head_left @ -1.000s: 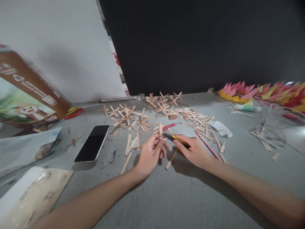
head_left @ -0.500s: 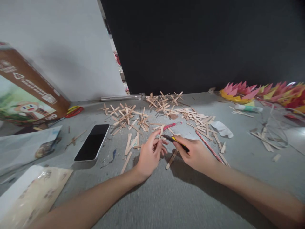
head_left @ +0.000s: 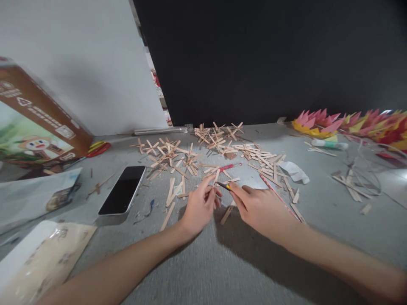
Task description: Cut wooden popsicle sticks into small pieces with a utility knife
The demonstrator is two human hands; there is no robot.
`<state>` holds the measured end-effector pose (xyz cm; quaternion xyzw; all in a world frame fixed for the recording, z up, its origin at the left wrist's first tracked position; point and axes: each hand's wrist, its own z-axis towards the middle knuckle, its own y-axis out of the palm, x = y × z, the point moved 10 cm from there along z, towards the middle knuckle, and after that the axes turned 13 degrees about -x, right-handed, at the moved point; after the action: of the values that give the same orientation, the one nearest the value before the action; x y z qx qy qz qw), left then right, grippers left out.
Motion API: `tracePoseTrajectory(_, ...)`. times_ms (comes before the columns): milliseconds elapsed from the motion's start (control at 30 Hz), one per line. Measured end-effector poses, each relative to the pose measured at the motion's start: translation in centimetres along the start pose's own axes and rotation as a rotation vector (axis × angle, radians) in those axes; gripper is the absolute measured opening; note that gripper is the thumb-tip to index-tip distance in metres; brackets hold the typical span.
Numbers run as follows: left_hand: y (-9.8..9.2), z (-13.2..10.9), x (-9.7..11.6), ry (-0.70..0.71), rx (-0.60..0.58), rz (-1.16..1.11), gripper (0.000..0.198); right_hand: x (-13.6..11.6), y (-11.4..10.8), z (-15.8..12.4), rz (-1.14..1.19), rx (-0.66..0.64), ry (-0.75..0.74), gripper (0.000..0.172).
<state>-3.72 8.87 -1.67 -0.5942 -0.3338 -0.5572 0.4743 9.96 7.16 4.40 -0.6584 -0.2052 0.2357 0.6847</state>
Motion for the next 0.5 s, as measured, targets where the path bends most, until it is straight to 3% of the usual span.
tracePoseTrajectory(133,0.0,0.0,0.0,-0.003,-0.005,0.005,0.047,1.4,0.3,0.9,0.378,-0.066,0.018,0.026)
tracePoseTrajectory(267,-0.1,0.0,0.0,-0.005,0.01,-0.036,0.049,1.9,0.4,1.6,0.648,-0.095,-0.002,0.036)
tracePoseTrajectory(500,-0.4,0.0,-0.8,-0.052,0.069,-0.162,0.053,1.8,-0.9,0.5,0.574,0.022,0.051,0.023)
